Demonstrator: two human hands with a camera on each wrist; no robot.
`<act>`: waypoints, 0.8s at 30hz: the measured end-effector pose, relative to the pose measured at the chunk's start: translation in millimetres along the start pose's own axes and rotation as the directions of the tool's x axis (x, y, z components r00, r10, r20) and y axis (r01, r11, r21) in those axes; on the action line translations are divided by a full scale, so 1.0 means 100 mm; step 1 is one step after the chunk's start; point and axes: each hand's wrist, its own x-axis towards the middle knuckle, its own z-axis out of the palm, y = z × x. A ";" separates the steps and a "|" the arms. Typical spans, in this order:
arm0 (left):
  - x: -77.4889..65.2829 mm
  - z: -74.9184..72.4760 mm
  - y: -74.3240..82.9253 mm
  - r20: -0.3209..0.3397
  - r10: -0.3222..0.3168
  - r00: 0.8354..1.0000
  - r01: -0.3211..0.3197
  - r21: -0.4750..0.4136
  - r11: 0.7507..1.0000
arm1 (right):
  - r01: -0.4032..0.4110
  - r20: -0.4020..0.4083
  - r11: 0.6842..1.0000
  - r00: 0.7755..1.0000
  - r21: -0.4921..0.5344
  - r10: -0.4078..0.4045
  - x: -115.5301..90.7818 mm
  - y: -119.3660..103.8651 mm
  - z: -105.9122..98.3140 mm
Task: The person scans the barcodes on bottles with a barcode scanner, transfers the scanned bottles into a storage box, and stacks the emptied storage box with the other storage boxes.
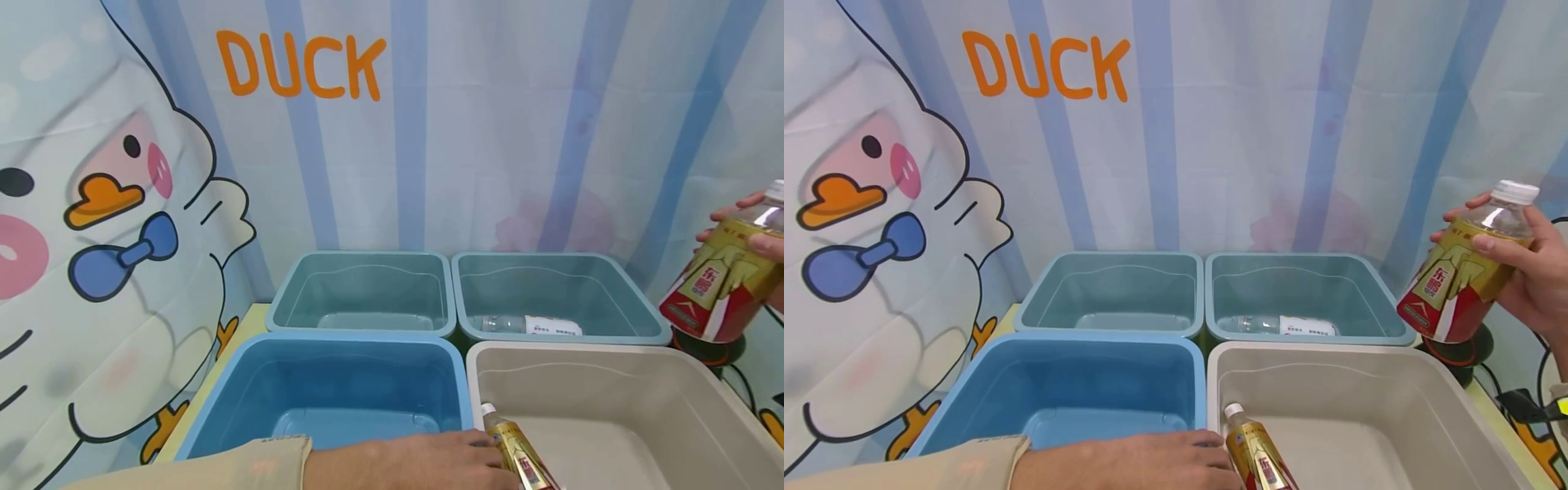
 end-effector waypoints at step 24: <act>-0.01 0.02 0.00 -0.026 0.004 1.000 -0.005 -0.021 1.000 | -0.235 -0.352 0.737 0.936 -0.634 -0.004 -0.12 0.29 -0.14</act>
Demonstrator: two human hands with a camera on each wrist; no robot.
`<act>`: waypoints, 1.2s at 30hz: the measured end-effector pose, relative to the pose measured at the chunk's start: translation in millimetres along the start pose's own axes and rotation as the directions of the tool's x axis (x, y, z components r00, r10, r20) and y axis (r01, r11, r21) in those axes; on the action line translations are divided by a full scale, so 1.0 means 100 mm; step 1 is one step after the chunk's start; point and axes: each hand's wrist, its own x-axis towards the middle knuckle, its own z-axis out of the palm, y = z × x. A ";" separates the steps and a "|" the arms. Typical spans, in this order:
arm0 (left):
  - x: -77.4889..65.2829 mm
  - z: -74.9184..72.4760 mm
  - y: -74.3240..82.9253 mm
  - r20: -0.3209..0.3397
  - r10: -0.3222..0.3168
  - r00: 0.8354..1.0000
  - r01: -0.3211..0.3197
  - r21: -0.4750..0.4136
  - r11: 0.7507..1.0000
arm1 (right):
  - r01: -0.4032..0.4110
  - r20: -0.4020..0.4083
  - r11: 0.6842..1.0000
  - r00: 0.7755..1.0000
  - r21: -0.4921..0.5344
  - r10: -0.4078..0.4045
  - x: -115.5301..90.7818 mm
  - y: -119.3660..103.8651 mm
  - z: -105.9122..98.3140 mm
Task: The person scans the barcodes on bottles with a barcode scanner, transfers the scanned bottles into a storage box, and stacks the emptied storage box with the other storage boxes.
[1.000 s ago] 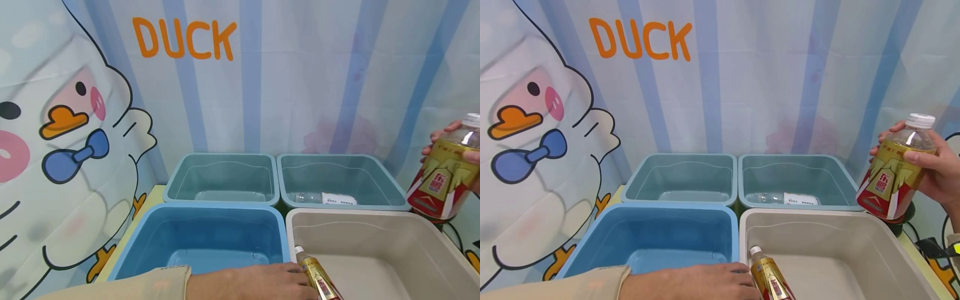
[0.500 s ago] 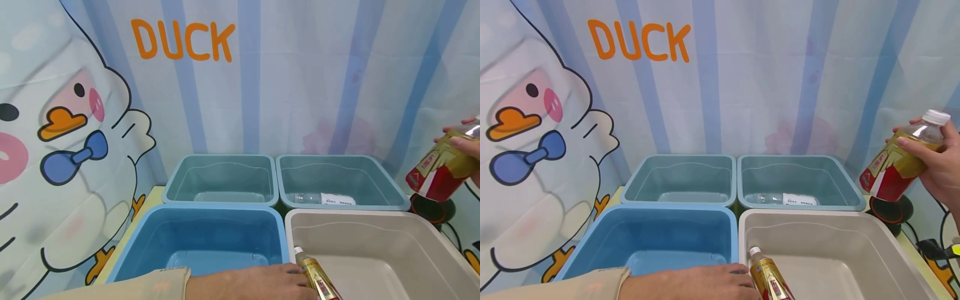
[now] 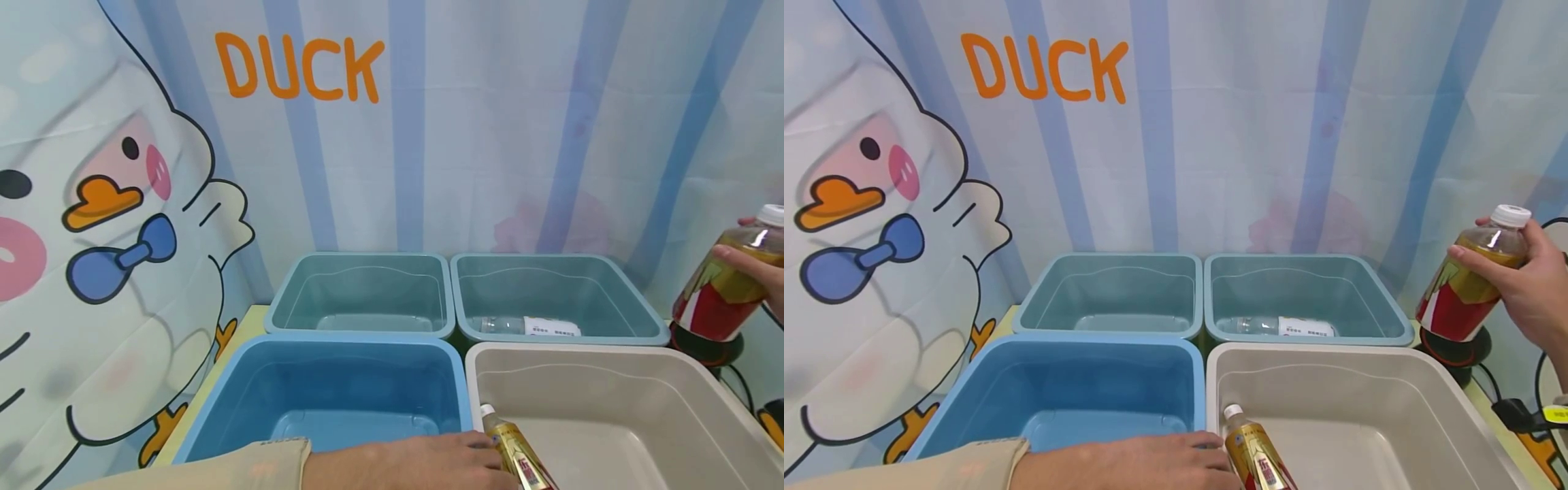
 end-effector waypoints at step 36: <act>0.02 0.02 0.00 0.022 -0.002 1.000 0.001 0.014 1.000 | -0.218 0.126 0.972 0.966 -0.087 0.227 -0.21 0.55 0.11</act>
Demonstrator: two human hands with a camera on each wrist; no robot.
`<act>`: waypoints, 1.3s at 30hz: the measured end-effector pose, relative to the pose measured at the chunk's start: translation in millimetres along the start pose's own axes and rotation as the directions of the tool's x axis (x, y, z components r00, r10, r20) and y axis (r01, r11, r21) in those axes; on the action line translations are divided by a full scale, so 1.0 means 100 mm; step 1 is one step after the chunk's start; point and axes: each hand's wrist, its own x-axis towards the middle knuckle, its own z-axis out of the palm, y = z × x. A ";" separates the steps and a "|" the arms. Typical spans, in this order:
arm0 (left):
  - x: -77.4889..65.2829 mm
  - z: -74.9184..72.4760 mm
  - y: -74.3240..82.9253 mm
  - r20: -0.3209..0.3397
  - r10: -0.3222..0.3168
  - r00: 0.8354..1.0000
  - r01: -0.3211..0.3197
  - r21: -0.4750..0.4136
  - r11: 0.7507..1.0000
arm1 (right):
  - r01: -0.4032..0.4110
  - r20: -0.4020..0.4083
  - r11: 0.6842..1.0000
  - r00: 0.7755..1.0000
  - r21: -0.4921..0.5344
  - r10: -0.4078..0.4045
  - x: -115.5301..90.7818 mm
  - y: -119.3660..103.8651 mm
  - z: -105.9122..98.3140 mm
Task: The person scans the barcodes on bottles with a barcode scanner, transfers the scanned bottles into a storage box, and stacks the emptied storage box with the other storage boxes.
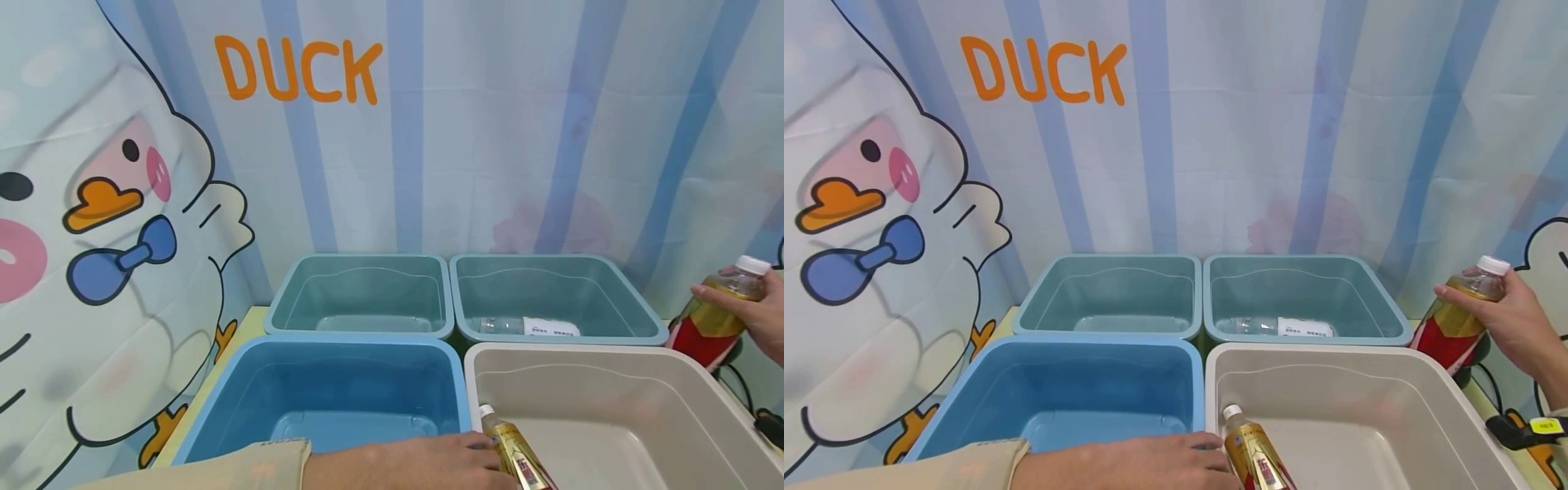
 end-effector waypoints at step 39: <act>0.00 -0.02 -0.01 0.030 0.036 0.999 -0.037 0.028 0.999 | 0.186 -0.034 0.974 0.981 -0.128 -0.192 0.07 -1.33 0.11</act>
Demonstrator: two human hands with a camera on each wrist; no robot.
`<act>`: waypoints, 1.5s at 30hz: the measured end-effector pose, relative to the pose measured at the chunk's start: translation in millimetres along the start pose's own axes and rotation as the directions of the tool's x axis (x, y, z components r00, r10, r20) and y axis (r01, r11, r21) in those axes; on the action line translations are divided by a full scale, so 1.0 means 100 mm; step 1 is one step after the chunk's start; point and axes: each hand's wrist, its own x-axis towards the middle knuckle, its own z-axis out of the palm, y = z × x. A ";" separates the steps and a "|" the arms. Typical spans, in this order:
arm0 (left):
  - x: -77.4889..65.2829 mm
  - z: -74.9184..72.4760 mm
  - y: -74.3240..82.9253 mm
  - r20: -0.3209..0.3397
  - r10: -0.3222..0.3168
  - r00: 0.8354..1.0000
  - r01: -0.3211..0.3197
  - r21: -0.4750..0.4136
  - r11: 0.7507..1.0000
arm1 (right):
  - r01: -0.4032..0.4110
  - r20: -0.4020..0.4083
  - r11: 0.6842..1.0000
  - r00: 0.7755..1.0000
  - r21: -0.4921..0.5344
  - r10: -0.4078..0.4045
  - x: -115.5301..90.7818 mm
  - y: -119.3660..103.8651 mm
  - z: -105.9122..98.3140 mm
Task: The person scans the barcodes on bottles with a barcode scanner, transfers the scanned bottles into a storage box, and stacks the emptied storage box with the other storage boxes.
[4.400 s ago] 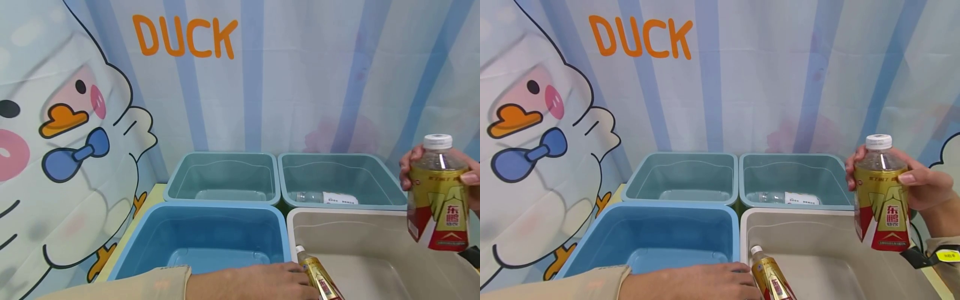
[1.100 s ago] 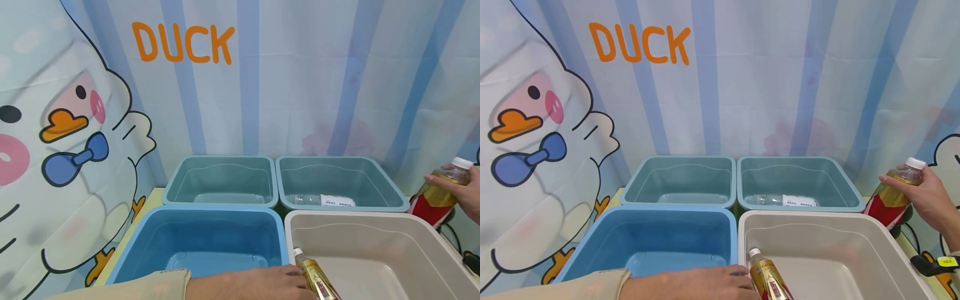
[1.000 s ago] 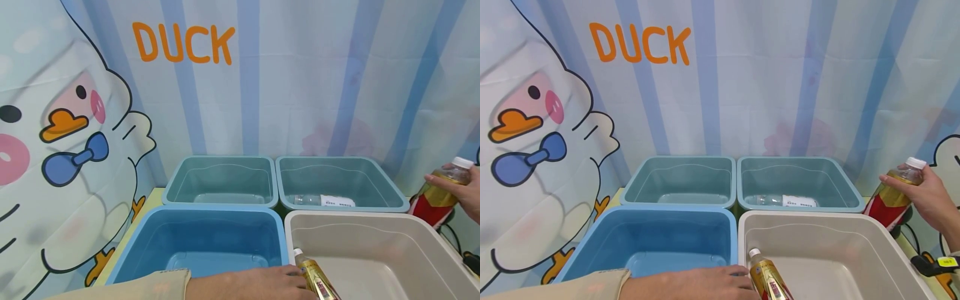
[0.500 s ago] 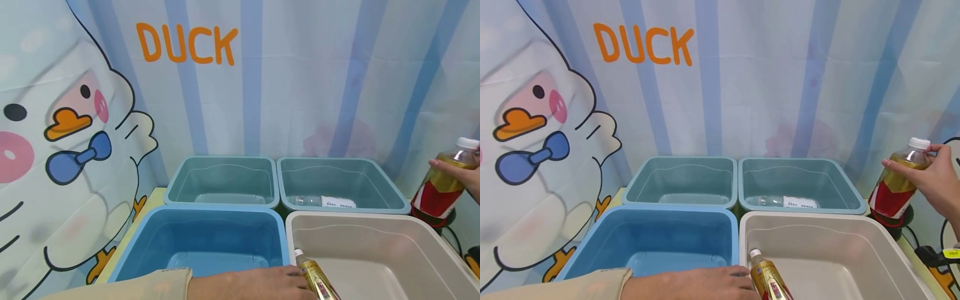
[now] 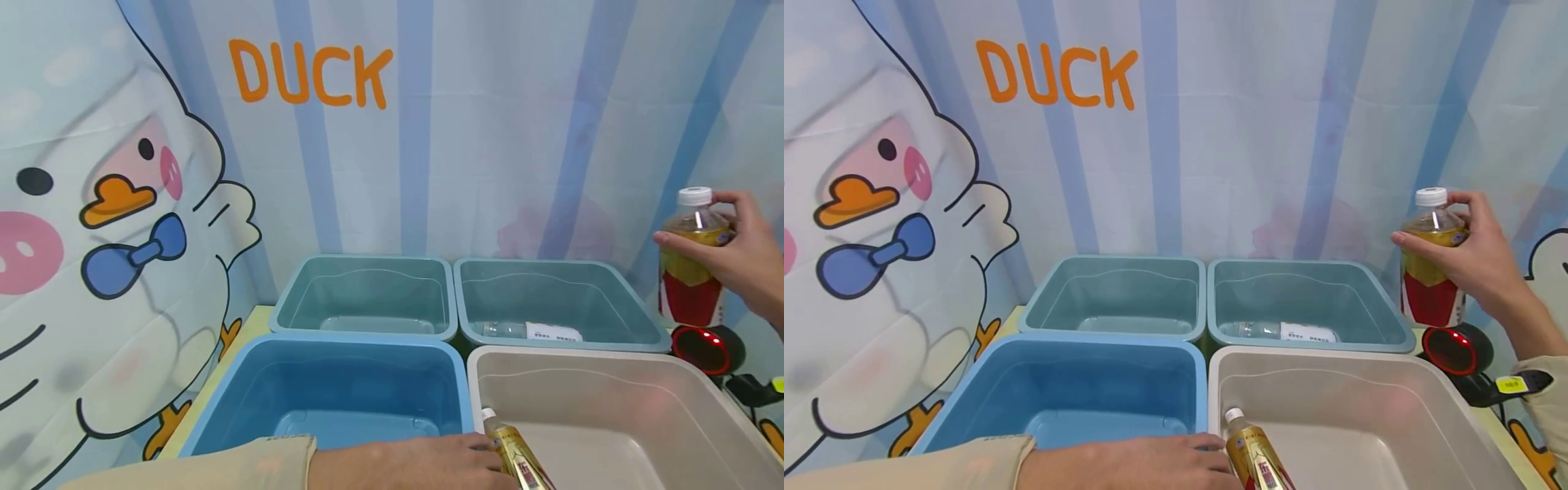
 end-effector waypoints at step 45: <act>0.07 0.14 -0.16 0.097 0.002 0.995 0.001 -0.027 1.000 | 0.743 0.583 0.657 0.480 0.127 -0.656 -0.01 -2.03 2.42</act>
